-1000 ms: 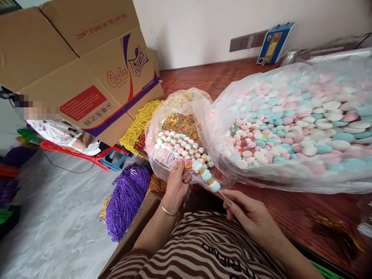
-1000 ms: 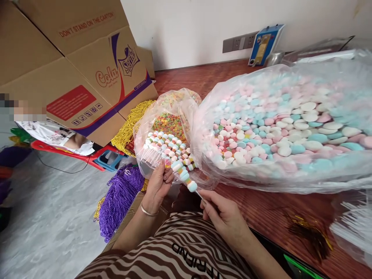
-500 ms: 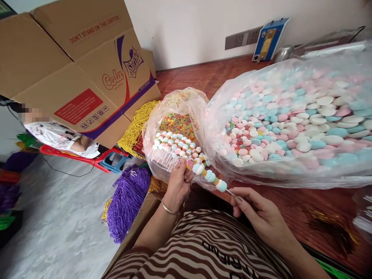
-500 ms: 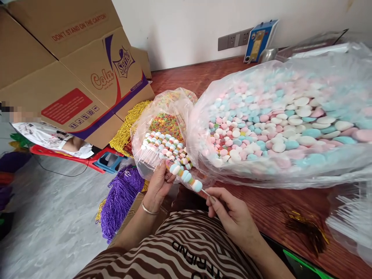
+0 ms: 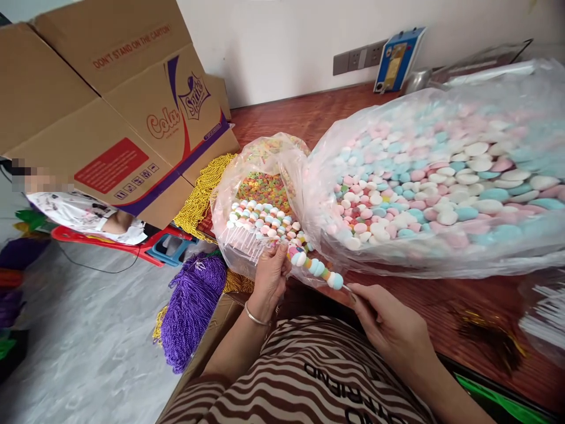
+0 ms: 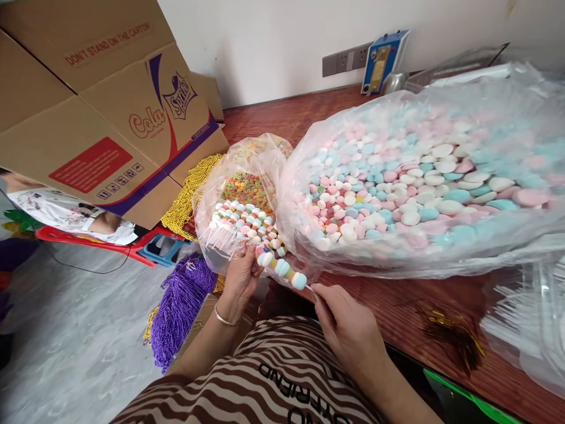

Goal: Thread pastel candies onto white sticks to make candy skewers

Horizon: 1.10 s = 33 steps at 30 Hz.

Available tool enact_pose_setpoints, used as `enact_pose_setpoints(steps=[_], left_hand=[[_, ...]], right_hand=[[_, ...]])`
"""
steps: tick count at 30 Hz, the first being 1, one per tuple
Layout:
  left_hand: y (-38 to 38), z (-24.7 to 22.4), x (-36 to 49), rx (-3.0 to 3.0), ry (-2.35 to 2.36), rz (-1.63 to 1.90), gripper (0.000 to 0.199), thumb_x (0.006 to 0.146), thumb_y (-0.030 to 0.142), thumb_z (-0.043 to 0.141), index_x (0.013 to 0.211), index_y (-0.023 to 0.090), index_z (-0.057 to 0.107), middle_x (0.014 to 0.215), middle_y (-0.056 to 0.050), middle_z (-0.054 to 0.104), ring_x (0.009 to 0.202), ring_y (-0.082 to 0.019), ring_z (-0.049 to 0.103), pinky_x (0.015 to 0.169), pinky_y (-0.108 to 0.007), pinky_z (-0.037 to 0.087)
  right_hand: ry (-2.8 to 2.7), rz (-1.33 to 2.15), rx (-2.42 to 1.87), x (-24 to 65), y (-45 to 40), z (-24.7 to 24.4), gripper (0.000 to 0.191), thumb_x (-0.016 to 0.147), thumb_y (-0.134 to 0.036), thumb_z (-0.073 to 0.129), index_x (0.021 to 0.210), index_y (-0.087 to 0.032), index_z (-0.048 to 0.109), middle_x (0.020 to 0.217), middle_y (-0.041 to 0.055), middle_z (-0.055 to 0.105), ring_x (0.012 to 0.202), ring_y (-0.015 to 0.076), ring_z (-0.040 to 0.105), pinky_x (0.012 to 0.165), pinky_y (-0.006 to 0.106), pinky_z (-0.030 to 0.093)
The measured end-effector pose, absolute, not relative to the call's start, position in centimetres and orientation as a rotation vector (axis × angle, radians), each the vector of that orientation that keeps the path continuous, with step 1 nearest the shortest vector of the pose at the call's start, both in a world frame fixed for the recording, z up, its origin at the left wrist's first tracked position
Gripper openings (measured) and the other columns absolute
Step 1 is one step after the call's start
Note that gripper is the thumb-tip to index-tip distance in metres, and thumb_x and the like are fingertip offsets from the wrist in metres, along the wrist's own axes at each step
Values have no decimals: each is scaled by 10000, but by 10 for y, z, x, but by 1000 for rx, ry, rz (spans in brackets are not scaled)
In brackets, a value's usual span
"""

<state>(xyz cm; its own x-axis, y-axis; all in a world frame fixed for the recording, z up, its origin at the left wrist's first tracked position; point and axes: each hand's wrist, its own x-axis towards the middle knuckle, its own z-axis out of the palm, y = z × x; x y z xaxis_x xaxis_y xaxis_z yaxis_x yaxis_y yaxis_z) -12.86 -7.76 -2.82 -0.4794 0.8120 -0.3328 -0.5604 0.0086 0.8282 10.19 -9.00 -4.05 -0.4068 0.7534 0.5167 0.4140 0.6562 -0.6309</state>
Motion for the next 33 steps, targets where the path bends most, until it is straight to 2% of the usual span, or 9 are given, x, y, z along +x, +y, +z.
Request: enact_pose_setpoints(steps=[4,7,15,20,23,25,28,31,33], left_hand=[[-76,-25,-126,373,1256,1728,587,493,439,986,585,162,477,482,115,361,404,-2,277,396,-153,199],[-75,-24,-125,426,1251,1721,574,491,442,985,564,155,493,492,105,379,416,-1,267,402,-159,198],[-68,-28,-123,497,1312,1686,523,484,488,970,562,148,581,455,91,414,415,-20,311,426,-187,227],[-64,-27,-119,503,1323,1631,525,472,493,966,573,149,583,461,96,436,408,-25,351,426,-190,242],[-62,-29,-118,502,1306,1596,539,466,513,961,554,148,574,453,93,447,410,-22,340,424,-184,234],[-59,-32,-117,505,1286,1585,551,454,531,961,528,146,573,443,84,457,409,-22,337,421,-181,239],[-57,-36,-117,513,1242,1608,517,448,518,972,550,143,631,489,52,555,445,-39,444,459,-179,345],[-57,-35,-115,533,1122,1608,455,479,460,987,682,154,716,654,11,694,578,-87,621,602,-207,498],[-58,-30,-113,542,1014,1539,480,527,422,984,874,176,763,795,-15,751,685,-133,702,681,-242,552]], right_hand=[[-2095,129,-954,102,-93,-41,157,999,-156,543,1120,-186,639,845,56,757,696,175,722,601,275,506],[-2077,14,-992,103,-94,-39,169,980,-124,569,1125,-181,635,852,60,767,693,175,725,595,276,500],[-2024,175,-895,104,-91,-39,188,957,-83,581,1083,-204,650,868,49,779,728,159,737,696,257,550],[-1948,237,-935,106,-89,-46,138,969,-151,577,1054,-211,667,865,40,779,706,157,731,629,242,533],[-1906,504,-989,108,-91,-45,121,997,-212,544,1022,-209,662,838,26,762,670,148,707,613,233,521],[-1857,777,-1049,108,-92,-43,157,1015,-268,522,961,-212,658,750,3,720,609,139,660,559,229,487],[-1779,1123,-1117,108,-94,-43,276,1031,-377,487,873,-210,641,615,-23,606,522,129,546,476,235,391],[-1683,1396,-1119,105,-94,-44,357,1033,-464,457,841,-204,609,536,-51,502,469,114,440,454,238,329],[-1616,1539,-1092,102,-95,-45,388,1038,-491,429,839,-201,592,492,-70,452,439,105,396,450,235,312]])
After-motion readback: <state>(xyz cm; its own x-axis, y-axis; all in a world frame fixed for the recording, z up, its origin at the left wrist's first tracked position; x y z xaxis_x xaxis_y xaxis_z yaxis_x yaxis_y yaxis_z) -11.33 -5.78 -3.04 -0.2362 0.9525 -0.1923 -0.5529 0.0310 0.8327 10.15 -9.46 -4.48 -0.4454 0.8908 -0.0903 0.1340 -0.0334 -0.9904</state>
